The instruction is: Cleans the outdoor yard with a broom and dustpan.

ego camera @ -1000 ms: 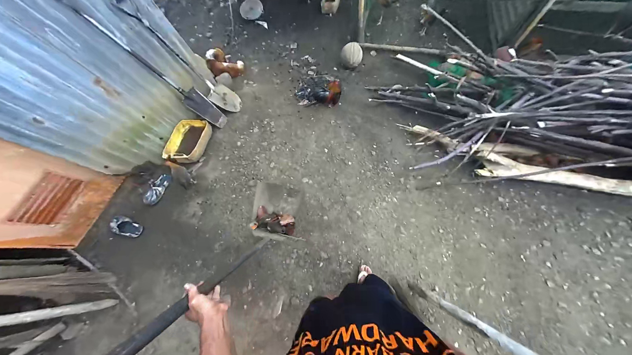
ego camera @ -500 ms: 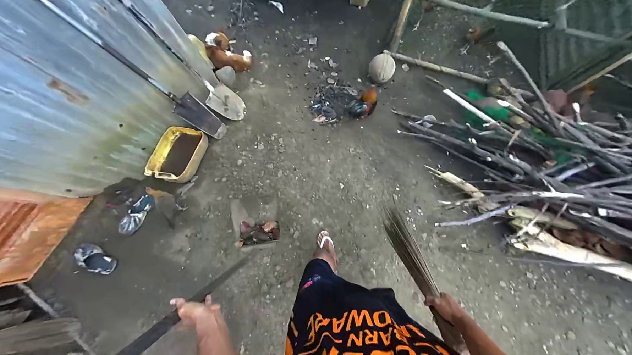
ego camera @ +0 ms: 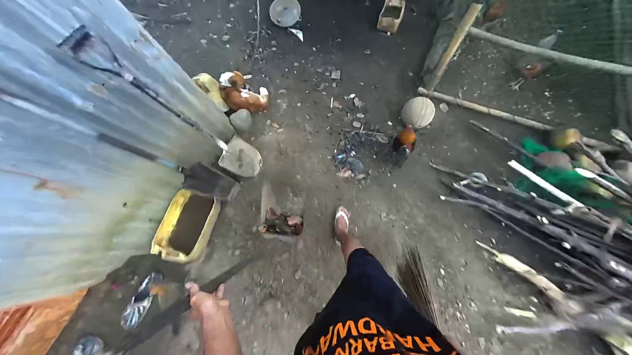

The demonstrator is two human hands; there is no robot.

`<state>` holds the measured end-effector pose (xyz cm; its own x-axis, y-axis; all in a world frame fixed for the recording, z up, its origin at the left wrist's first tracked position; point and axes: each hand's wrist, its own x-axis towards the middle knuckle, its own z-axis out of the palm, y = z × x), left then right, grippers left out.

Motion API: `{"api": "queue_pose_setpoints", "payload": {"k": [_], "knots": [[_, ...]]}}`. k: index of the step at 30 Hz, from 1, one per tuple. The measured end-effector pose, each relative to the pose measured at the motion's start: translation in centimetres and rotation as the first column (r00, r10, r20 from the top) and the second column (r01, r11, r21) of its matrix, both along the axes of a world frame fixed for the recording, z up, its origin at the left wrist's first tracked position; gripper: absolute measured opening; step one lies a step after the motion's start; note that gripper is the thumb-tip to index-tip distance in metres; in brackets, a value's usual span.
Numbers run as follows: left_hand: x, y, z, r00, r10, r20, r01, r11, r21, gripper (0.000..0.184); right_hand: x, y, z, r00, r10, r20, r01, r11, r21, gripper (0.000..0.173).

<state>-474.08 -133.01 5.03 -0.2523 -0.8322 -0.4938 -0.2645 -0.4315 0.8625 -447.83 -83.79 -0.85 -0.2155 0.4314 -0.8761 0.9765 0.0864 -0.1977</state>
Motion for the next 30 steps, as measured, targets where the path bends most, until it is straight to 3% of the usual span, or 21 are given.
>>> {"api": "queue_pose_setpoints", "payload": {"k": [2,5,10,13,16,21,24,26,30], "knots": [[-8.7,1.3,0.2,0.999,-0.036,-0.003,0.036,0.999,-0.030,0.065,-10.7,3.5,-4.0,1.000,0.018,0.009,-0.016,0.989,-0.145,0.043],[-20.3,1.8,1.7,0.997,-0.083,-0.009,0.082,0.994,-0.069,0.064,-24.1,5.5,-8.3,0.994,-0.099,0.051,0.107,0.977,-0.184,0.044],[-37.9,2.8,4.4,0.986,-0.164,-0.022,0.162,0.983,-0.087,0.062,-48.8,6.2,-2.9,0.977,-0.176,-0.121,0.149,0.967,-0.204,0.048],[-48.5,2.9,4.1,0.975,-0.223,-0.001,0.222,0.970,-0.101,0.060,-61.1,5.1,-2.1,0.961,-0.153,-0.229,0.107,0.974,-0.201,0.049],[-59.0,2.3,1.3,0.958,-0.286,0.015,0.286,0.951,-0.114,0.060,-72.8,2.5,-3.3,0.952,-0.118,-0.281,0.069,0.982,-0.179,0.050],[-77.5,2.8,-6.2,0.891,-0.451,0.062,0.455,0.885,-0.098,0.056,-94.6,-3.0,-8.8,0.952,-0.177,-0.250,0.113,0.962,-0.249,0.051],[-85.9,3.3,-10.5,0.868,-0.483,0.114,0.493,0.865,-0.092,0.051,-108.2,-5.9,-12.9,0.969,-0.094,-0.230,0.019,0.950,-0.311,0.052],[-90.7,3.6,-13.2,0.851,-0.510,0.127,0.522,0.847,-0.100,0.047,-116.4,-7.2,-17.6,0.959,-0.084,-0.270,-0.011,0.943,-0.333,0.052],[-97.3,4.9,-15.7,0.797,-0.569,0.203,0.594,0.800,-0.089,0.047,-125.3,-7.4,-23.9,0.945,-0.271,-0.185,0.160,0.874,-0.459,0.051]]}}
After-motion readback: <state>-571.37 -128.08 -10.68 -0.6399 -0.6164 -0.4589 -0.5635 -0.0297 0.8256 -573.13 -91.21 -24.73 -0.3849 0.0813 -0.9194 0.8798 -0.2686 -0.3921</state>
